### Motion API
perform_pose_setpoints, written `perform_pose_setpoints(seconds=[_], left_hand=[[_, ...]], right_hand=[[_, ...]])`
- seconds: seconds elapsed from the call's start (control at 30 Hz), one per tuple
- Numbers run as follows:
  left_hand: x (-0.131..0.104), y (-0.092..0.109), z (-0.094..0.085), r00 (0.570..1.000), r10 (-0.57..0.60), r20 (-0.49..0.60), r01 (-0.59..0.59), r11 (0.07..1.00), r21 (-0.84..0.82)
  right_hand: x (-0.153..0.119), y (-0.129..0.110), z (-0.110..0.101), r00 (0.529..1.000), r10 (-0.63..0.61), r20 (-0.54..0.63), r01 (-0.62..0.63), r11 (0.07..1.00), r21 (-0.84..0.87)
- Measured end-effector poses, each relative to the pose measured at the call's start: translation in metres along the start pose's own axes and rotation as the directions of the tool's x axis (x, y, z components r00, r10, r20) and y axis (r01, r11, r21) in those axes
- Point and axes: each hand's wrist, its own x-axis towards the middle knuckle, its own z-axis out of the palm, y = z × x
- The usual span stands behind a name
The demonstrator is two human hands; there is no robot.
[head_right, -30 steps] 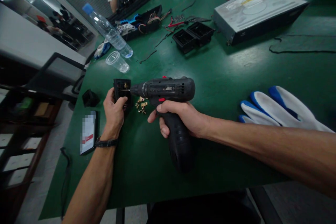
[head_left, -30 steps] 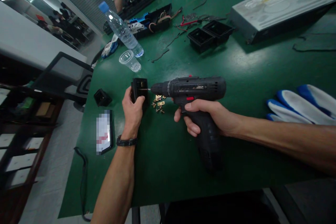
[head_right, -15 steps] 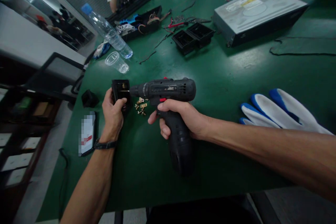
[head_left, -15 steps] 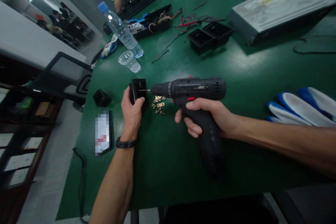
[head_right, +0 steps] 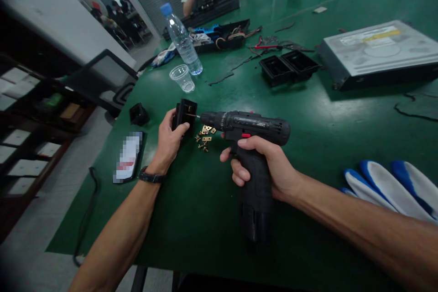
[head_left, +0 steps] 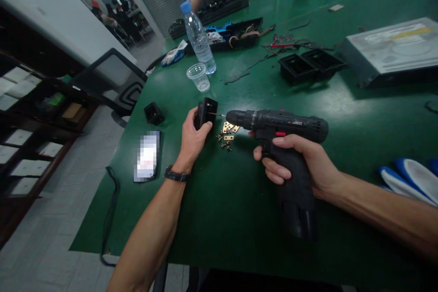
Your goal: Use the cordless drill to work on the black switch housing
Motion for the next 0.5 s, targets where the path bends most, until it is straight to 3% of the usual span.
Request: perform_pose_setpoints(seconds=[0.5], left_hand=[[0.0023,0.0038,-0.0012,1.0,0.022,0.008,-0.023,0.999,0.03]], right_hand=[[0.0014,0.0006,-0.0037,0.999,-0.03,-0.026,0.031,0.998,0.053]])
